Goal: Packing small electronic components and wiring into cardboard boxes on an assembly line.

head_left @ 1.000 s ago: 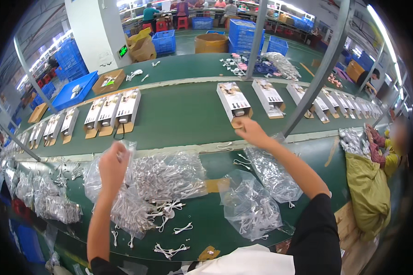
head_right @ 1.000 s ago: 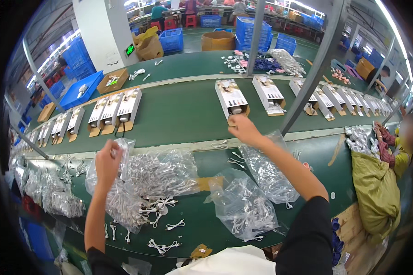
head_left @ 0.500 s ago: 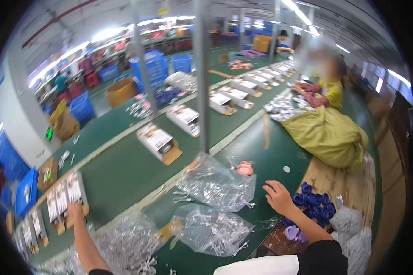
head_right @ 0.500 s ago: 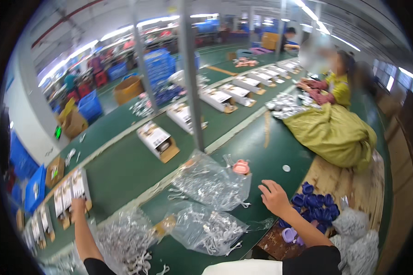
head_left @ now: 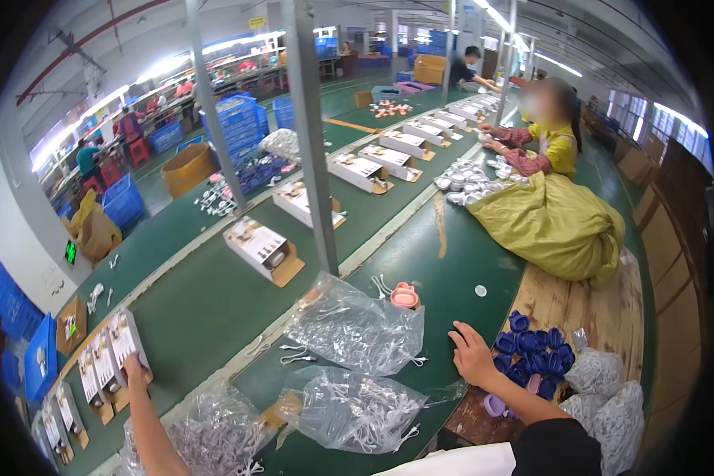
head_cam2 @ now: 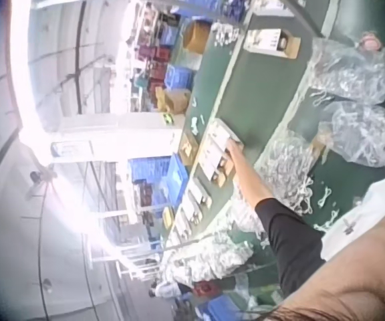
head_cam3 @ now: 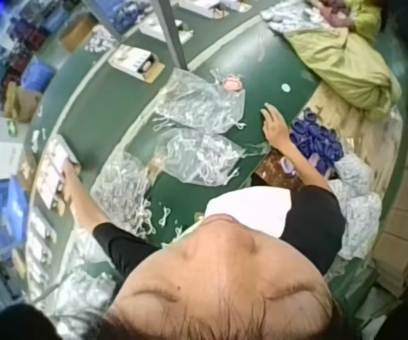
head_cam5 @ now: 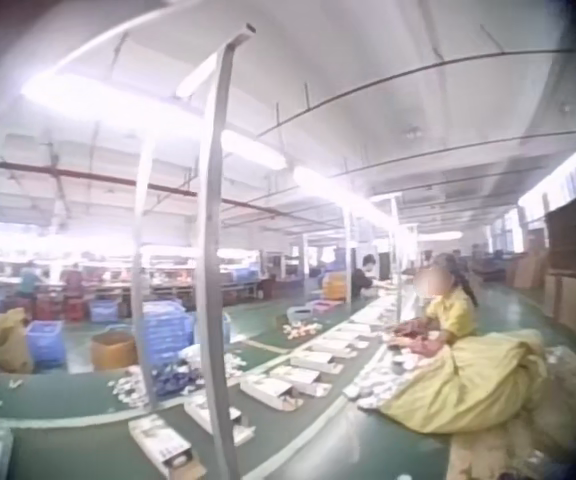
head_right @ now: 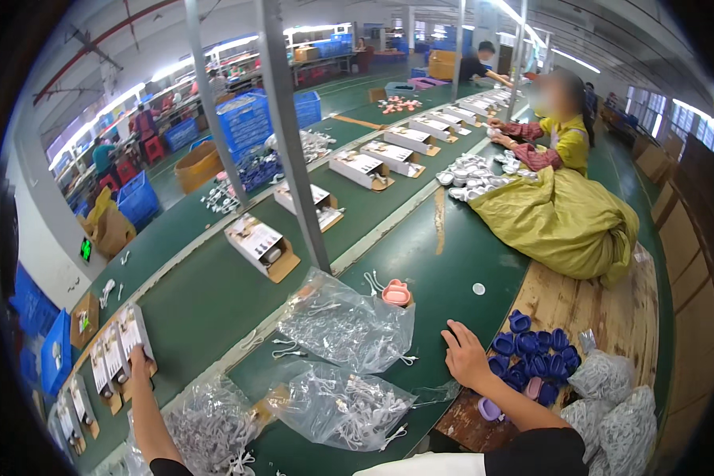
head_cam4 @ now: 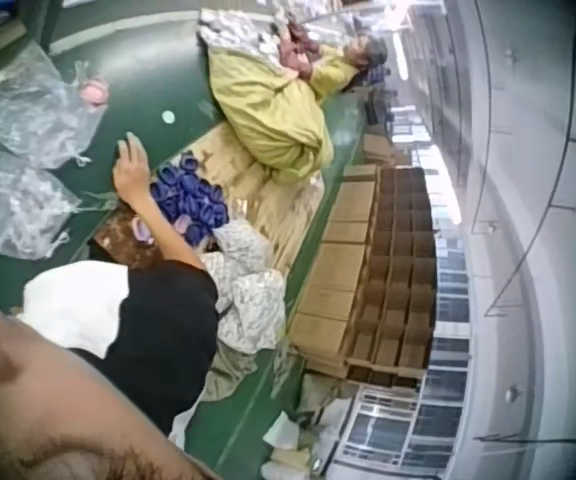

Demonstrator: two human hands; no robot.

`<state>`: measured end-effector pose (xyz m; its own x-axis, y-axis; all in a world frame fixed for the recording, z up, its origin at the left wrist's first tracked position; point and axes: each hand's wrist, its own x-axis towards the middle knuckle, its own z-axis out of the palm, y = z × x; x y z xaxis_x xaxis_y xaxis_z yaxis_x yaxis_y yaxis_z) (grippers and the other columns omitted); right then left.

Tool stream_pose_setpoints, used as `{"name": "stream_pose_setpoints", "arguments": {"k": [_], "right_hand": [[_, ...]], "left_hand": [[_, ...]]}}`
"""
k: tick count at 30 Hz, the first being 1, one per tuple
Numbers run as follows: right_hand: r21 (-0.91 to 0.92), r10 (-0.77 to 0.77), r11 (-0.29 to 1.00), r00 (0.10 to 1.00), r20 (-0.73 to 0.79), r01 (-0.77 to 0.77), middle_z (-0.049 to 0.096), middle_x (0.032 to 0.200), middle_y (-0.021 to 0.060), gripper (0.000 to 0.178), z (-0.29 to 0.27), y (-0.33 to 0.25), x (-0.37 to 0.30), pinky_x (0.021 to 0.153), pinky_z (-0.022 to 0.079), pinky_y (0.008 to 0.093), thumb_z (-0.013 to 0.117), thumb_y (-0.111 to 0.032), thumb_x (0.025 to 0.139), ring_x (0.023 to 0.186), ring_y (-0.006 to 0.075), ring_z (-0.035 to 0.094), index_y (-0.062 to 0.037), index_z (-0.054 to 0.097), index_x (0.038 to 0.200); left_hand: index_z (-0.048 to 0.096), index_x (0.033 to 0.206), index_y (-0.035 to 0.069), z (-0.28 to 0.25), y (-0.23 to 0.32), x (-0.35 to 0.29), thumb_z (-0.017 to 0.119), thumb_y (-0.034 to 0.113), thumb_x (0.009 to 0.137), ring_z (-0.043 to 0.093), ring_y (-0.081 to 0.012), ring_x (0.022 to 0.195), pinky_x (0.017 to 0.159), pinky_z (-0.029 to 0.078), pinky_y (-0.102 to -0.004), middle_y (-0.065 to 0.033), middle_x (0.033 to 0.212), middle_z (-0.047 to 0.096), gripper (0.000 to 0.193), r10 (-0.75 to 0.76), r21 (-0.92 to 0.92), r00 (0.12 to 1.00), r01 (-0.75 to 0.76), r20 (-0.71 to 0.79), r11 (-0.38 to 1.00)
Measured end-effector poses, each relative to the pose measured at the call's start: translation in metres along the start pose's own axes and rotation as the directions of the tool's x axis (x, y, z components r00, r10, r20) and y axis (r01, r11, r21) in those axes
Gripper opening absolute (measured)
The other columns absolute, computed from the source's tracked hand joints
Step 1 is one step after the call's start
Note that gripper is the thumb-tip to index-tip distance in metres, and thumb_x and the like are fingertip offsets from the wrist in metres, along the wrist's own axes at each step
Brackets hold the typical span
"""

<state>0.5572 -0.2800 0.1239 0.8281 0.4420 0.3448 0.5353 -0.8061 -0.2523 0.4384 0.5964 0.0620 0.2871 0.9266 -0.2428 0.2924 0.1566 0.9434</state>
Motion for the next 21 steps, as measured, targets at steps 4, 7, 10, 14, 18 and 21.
{"name": "stream_pose_setpoints", "arguments": {"k": [4, 7, 10, 14, 18, 21], "right_hand": [[0.017, -0.043, 0.999, 0.999, 0.004, 0.043, 0.045, 0.132, 0.0197, 0.042, 0.006, -0.004, 0.011, 0.103, 0.036, 0.0437, 0.056, -0.005, 0.077, 0.123, 0.0371, 0.043, -0.0004, 0.051, 0.118], [-0.057, 0.051, 0.997, 0.999, -0.001, -0.051, 0.045, 0.132, 0.0195, 0.042, -0.003, 0.009, -0.004, 0.103, 0.036, 0.0437, 0.056, -0.004, 0.076, 0.123, 0.037, 0.044, -0.0005, 0.051, 0.118], [-0.039, 0.014, 0.999, 1.0, 0.0, -0.014, 0.045, 0.132, 0.0194, 0.042, -0.002, 0.001, 0.002, 0.103, 0.036, 0.0439, 0.056, -0.004, 0.076, 0.123, 0.0369, 0.044, -0.0007, 0.051, 0.118], [-0.047, -0.001, 0.999, 1.0, 0.0, 0.001, 0.045, 0.132, 0.0195, 0.043, -0.004, 0.007, 0.001, 0.103, 0.037, 0.0438, 0.057, -0.004, 0.076, 0.122, 0.037, 0.044, -0.0006, 0.051, 0.118], [-0.067, 0.001, 0.998, 1.0, -0.006, -0.002, 0.045, 0.132, 0.0193, 0.043, -0.001, 0.01, 0.0, 0.103, 0.037, 0.0437, 0.057, -0.005, 0.075, 0.122, 0.037, 0.044, -0.0006, 0.051, 0.118], [-0.04, -0.008, 0.999, 1.0, -0.008, 0.008, 0.045, 0.131, 0.0188, 0.044, 0.001, 0.009, 0.005, 0.102, 0.037, 0.0437, 0.058, -0.004, 0.074, 0.121, 0.0372, 0.044, -0.0008, 0.051, 0.117]], "left_hand": [[0.053, 0.093, -0.001, -0.023, 0.005, -0.04, 0.061, 0.017, 0.077, 0.061, -0.0304, 0.07, 0.064, 0.048, -0.0426, -0.0159, 0.076, 0.06, 0.025, 0.62, 0.857, 0.771, -0.41, 0.143, 0.312], [0.055, 0.092, 0.003, 0.051, 0.089, -0.228, 0.061, 0.018, 0.077, 0.059, -0.0346, 0.08, 0.073, 0.046, -0.0462, -0.0156, 0.082, 0.06, 0.022, 0.636, 0.66, 0.608, -0.724, 0.476, 0.198], [0.057, 0.087, 0.006, 0.005, 0.115, -0.36, 0.065, 0.018, 0.075, 0.059, -0.0323, 0.076, 0.067, 0.046, -0.0431, -0.0139, 0.08, 0.059, 0.019, 0.603, 0.568, 0.499, -0.818, 0.622, 0.09], [0.055, 0.109, 0.01, -0.015, 0.089, -0.463, 0.072, 0.025, 0.07, 0.054, -0.0342, 0.093, 0.079, 0.044, -0.0432, -0.0164, 0.102, 0.053, 0.045, -0.196, 0.668, 0.646, -0.741, 0.738, 0.074], [0.051, 0.127, 0.008, -0.012, 0.068, -0.498, 0.072, 0.031, 0.075, 0.051, -0.0414, 0.109, 0.092, 0.043, -0.0467, -0.024, 0.12, 0.053, 0.061, -0.217, 0.532, 0.508, -0.843, 0.834, 0.072], [0.061, 0.112, 0.004, -0.024, 0.029, -0.513, 0.069, 0.028, 0.08, 0.059, -0.0367, 0.094, 0.082, 0.047, -0.044, -0.0187, 0.101, 0.061, 0.041, 0.262, 0.453, 0.415, -0.885, 0.871, -0.103]]}}
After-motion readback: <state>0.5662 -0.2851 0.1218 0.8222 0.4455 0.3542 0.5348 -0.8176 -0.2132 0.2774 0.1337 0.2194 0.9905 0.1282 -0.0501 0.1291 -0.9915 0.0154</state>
